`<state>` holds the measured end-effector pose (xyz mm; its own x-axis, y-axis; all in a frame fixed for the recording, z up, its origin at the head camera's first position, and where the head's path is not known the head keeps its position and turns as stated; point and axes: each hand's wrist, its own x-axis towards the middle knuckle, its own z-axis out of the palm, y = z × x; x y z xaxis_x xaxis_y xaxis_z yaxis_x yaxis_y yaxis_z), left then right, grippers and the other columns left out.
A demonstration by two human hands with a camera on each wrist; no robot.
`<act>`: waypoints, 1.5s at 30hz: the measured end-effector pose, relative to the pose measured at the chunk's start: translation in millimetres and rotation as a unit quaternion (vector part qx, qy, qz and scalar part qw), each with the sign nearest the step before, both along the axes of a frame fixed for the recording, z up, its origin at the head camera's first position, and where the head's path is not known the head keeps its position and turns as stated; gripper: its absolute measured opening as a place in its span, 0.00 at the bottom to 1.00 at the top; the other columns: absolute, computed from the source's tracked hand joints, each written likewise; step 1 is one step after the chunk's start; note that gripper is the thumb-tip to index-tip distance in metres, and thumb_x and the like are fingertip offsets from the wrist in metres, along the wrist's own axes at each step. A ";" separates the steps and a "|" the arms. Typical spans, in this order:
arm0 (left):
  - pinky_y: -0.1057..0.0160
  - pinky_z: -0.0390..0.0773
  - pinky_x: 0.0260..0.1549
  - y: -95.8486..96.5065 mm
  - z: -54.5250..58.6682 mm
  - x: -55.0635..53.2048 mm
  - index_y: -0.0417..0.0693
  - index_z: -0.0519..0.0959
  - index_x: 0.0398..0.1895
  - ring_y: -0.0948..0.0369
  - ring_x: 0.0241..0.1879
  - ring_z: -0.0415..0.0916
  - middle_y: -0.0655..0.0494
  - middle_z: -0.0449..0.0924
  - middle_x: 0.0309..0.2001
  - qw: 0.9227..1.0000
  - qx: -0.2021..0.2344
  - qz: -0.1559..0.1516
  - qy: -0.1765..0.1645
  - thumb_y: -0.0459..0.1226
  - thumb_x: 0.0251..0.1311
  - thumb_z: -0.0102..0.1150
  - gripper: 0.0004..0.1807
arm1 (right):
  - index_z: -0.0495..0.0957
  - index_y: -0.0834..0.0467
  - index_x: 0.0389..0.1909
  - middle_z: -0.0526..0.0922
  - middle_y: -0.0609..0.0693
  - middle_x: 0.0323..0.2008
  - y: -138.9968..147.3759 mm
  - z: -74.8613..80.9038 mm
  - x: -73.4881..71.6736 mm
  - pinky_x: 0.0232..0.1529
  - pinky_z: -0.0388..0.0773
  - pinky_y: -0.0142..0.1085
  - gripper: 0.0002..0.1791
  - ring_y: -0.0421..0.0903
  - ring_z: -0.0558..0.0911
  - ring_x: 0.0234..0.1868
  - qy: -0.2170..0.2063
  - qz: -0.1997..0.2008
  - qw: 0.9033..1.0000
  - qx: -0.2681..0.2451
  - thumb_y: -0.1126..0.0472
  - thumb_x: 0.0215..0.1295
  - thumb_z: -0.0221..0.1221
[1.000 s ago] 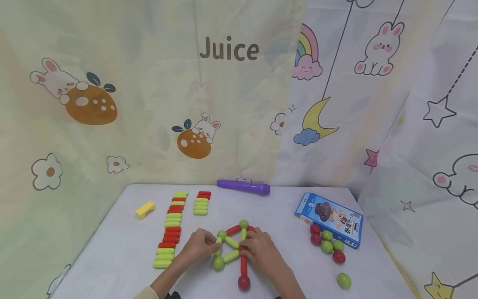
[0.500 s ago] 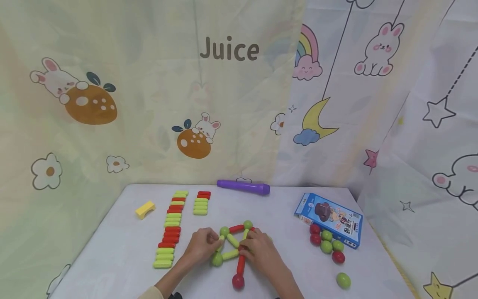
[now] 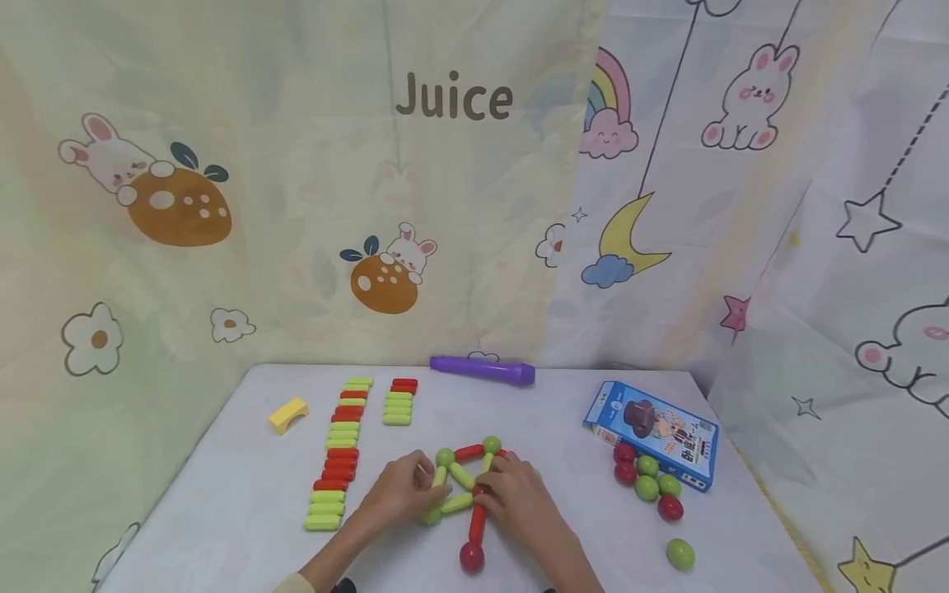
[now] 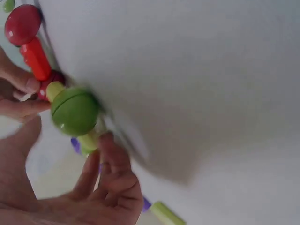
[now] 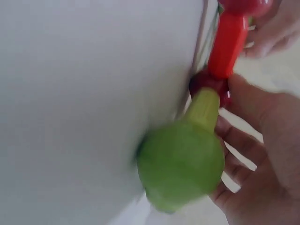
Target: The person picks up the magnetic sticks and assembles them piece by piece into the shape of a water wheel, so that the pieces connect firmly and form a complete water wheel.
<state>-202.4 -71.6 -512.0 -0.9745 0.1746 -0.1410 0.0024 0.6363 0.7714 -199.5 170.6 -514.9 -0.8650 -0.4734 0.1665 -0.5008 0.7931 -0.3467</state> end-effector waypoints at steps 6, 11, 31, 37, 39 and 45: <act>0.61 0.69 0.26 1.5 5.5 4.0 0.47 0.76 0.41 0.57 0.28 0.71 0.53 0.74 0.28 0.994 -0.089 -0.056 0.003 0.46 0.49 0.87 0.28 | 0.93 0.47 0.47 0.85 0.35 0.40 9.9 1.7 -2.7 0.40 0.76 0.32 0.12 0.36 0.70 0.40 -0.014 0.006 1.000 -0.006 0.53 0.64 0.77; 0.61 0.76 0.29 0.9 3.1 -2.1 0.42 0.78 0.43 0.57 0.32 0.74 0.53 0.77 0.32 0.998 -0.043 -0.036 0.035 0.36 0.53 0.85 0.23 | 0.93 0.48 0.49 0.84 0.34 0.39 14.4 2.2 -2.9 0.42 0.79 0.32 0.11 0.34 0.74 0.40 -0.074 0.003 0.996 -0.046 0.55 0.66 0.75; 0.48 0.83 0.48 -35.4 3.6 -65.5 0.36 0.83 0.54 0.48 0.50 0.76 0.42 0.81 0.51 0.916 -0.337 -0.024 0.217 0.32 0.56 0.81 0.24 | 0.90 0.54 0.55 0.77 0.39 0.38 27.6 -0.1 -13.2 0.36 0.76 0.30 0.16 0.36 0.72 0.35 -0.082 -0.015 0.995 -0.047 0.64 0.68 0.72; 0.44 0.83 0.58 -37.9 0.0 -69.3 0.34 0.86 0.46 0.47 0.55 0.76 0.40 0.81 0.56 0.900 -0.371 -0.015 0.228 0.35 0.53 0.85 0.21 | 0.92 0.53 0.49 0.77 0.38 0.37 24.4 -5.0 -16.4 0.36 0.77 0.29 0.12 0.35 0.73 0.34 -0.055 -0.019 0.997 -0.045 0.62 0.65 0.75; 0.46 0.84 0.56 -38.8 -0.4 -69.6 0.35 0.86 0.46 0.48 0.53 0.76 0.41 0.82 0.53 0.895 -0.376 -0.012 0.238 0.36 0.52 0.85 0.22 | 0.92 0.52 0.47 0.77 0.38 0.36 23.5 -6.2 -16.9 0.36 0.77 0.29 0.11 0.35 0.72 0.34 -0.049 -0.023 0.998 -0.045 0.61 0.64 0.76; 0.53 0.84 0.45 -38.4 -3.9 -69.7 0.39 0.85 0.47 0.52 0.43 0.77 0.45 0.84 0.40 0.883 -0.391 -0.024 0.257 0.38 0.50 0.87 0.24 | 0.92 0.50 0.43 0.75 0.36 0.34 23.3 -8.6 -18.8 0.36 0.77 0.29 0.09 0.35 0.71 0.34 -0.013 -0.035 0.999 -0.033 0.59 0.62 0.78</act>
